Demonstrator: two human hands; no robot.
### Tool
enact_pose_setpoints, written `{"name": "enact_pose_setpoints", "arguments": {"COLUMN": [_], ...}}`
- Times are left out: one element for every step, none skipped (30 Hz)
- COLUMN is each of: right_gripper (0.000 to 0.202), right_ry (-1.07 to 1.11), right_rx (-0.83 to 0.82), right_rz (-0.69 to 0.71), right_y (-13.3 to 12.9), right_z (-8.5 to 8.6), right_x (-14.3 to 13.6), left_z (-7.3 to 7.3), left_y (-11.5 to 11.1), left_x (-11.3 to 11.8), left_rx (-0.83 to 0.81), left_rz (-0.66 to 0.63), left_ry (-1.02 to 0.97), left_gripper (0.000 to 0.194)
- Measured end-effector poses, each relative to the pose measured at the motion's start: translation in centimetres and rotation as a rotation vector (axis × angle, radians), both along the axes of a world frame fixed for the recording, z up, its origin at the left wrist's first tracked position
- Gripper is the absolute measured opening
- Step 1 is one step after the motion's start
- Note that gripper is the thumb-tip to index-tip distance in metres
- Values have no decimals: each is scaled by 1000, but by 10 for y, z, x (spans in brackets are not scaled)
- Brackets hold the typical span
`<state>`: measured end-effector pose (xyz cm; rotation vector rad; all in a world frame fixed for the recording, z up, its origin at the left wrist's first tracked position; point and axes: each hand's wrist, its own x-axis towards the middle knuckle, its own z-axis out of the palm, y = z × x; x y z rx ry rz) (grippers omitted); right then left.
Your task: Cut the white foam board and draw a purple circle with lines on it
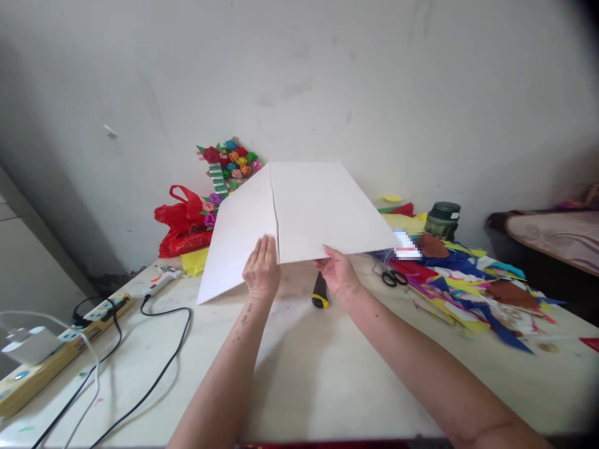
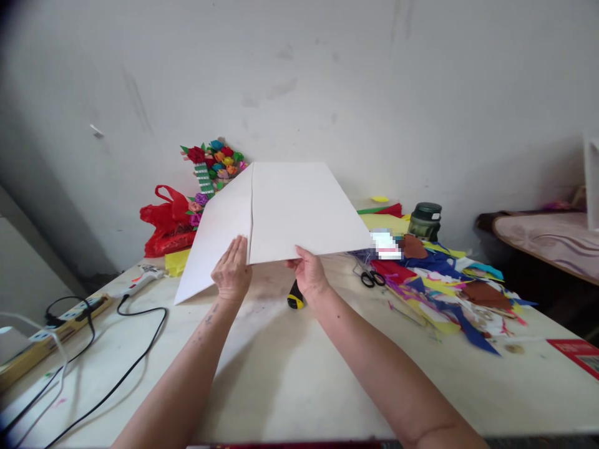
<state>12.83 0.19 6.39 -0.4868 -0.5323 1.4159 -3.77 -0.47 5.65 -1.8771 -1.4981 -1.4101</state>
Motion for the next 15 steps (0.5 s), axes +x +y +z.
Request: {"name": "enact_pose_setpoints", "arguments": {"right_gripper": [13,12,11,11,11,11,11,13,14,14,14,13,12,11,10], "right_ry": [-10,-24,-41,-60,-77,-93,-104,-107,-102,-91,-76,-58,-41,-26,-14], "right_rx": [0,2,6,15,26,40,53,64,64,53,32,4,-22,-42,-53], "right_rz": [-16,-32,-48,-66,-85,-103,-121,-134,-137,-130,-112,-87,-59,-29,-5], "right_y": [0,-1,0,0,1,2,2,3,4,5,6,7,8,9,11], "right_z": [1,2,3,4,4,4,3,3,1,-1,-3,-5,-8,-11,-14], "right_x": [0,1,1,2,2,2,3,3,3,4,4,4,5,6,7], "left_z": [-1,-2,-3,-5,-6,-8,-10,-11,-13,-15,-16,-16,-17,-16,-16], "left_y": [0,1,2,2,3,4,4,5,6,7,8,8,9,10,10], "left_x": [0,1,1,1,2,2,2,2,3,3,4,5,6,7,8], "left_rx": [-17,-32,-45,-58,-68,-75,-80,-83,-83,-82,-79,-75,-70,-63,-54], "left_rz": [-11,-22,-31,-39,-44,-44,-40,-34,-24,-13,-4,4,12,20,25], "left_ry": [-14,-22,-24,-22,-17,-11,-4,2,7,9,10,9,7,6,9], "left_gripper": [58,57,56,55,54,54,54,54,54,54,54,54,54,55,55]}}
